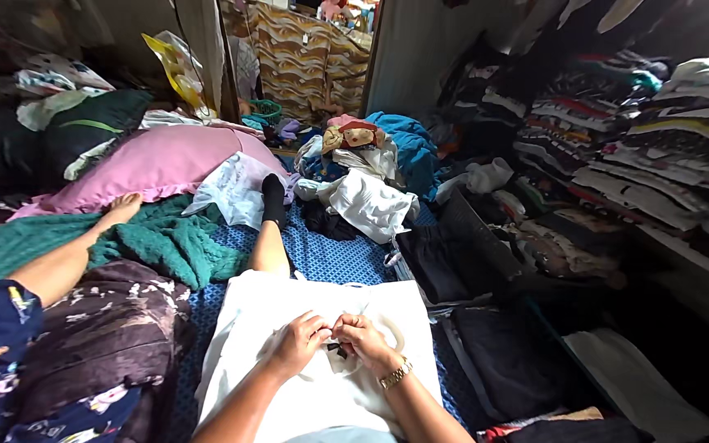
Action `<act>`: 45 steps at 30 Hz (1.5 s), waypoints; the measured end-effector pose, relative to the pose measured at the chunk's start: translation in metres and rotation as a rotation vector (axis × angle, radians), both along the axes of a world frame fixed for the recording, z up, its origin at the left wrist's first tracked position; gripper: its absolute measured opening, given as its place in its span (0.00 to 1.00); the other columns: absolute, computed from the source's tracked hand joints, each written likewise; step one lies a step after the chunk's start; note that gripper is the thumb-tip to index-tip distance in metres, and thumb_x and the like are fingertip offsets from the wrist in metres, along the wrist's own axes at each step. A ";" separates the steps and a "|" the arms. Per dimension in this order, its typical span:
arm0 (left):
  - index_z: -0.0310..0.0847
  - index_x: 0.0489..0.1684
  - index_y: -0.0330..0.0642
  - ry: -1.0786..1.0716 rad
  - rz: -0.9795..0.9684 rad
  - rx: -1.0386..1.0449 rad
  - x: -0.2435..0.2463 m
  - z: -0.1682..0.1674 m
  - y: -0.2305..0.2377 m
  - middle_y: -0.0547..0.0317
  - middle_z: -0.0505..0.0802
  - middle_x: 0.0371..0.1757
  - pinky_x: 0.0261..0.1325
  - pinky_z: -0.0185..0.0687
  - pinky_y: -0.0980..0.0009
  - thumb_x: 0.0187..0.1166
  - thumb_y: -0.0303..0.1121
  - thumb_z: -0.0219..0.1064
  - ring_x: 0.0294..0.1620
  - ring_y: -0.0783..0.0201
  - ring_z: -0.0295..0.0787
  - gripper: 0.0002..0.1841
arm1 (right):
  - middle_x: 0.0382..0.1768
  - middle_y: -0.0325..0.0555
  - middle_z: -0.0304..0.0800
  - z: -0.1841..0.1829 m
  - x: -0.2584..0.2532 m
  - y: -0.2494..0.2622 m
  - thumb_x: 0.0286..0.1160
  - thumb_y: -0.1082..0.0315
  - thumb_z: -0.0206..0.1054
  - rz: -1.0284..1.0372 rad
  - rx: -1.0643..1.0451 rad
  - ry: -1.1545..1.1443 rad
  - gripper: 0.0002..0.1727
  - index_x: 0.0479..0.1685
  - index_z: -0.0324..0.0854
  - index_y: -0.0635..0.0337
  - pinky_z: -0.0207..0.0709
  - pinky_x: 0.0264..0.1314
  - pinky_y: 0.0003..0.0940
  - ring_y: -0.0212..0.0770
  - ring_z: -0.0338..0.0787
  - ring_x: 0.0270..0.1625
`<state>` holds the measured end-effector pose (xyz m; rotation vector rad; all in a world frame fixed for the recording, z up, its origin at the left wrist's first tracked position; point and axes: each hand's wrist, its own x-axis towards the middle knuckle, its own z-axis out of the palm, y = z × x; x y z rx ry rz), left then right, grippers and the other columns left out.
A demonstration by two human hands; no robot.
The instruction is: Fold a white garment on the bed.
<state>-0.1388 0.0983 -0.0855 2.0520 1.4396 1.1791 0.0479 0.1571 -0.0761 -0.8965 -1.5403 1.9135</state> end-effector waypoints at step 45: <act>0.94 0.39 0.37 -0.017 -0.046 0.246 0.005 -0.008 0.002 0.51 0.95 0.39 0.51 0.89 0.70 0.74 0.28 0.67 0.41 0.61 0.94 0.08 | 0.16 0.28 0.83 0.000 -0.002 -0.004 0.72 0.77 0.57 -0.065 -0.045 0.047 0.15 0.19 0.81 0.54 0.64 0.17 0.17 0.19 0.72 0.14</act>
